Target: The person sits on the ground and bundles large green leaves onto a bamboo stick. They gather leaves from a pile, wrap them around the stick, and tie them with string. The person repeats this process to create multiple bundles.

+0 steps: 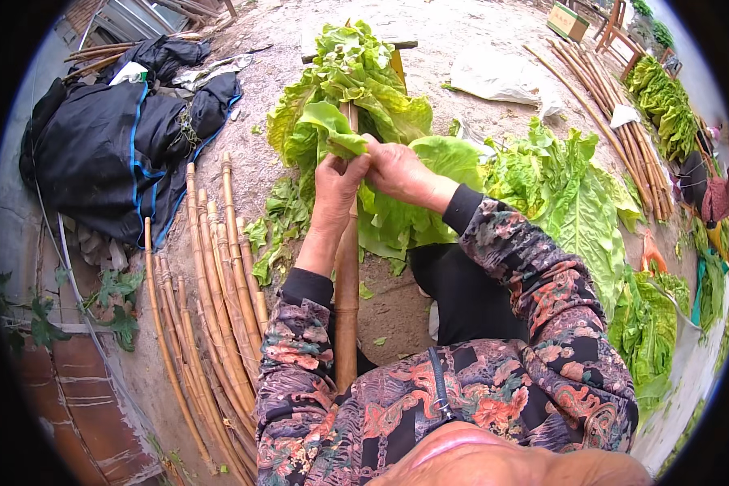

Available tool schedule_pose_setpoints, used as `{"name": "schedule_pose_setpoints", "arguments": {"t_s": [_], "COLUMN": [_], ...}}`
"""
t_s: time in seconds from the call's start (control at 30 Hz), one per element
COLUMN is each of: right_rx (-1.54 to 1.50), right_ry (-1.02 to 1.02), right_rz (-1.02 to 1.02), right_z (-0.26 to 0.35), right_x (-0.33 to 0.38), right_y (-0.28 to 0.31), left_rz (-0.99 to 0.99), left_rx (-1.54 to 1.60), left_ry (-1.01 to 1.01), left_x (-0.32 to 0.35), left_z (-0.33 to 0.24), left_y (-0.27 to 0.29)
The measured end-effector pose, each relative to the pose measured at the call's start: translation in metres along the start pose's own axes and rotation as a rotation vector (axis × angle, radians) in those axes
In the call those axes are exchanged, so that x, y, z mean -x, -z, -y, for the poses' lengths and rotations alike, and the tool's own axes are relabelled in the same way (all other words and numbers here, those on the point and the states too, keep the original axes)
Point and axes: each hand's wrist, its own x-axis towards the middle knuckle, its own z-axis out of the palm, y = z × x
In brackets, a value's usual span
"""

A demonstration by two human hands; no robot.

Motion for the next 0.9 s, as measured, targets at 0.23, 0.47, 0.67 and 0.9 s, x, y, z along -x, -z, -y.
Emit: {"name": "schedule_pose_setpoints", "arguments": {"t_s": [0.23,0.47,0.67,0.9], "right_rx": [-0.854,-0.677,-0.169,-0.830], "right_ry": [-0.109,-0.675,-0.373,-0.375], "right_rz": [0.243,0.098,0.613,0.272], "right_z": [-0.002,-0.121,-0.163,-0.172], "right_x": [0.016,-0.007,-0.037,-0.115], "right_y": [-0.010,0.009,-0.051,-0.125], "left_rz": [0.056,0.193,0.236,0.396], "left_rx": [-0.029,-0.277,-0.436,-0.658], "left_ry": [0.056,0.162,0.433,0.627], "left_x": [-0.001,-0.017,-0.031,-0.089], "left_z": [-0.006,-0.028,0.030,0.114], "left_y": [0.024,0.064,0.135,0.156]}}
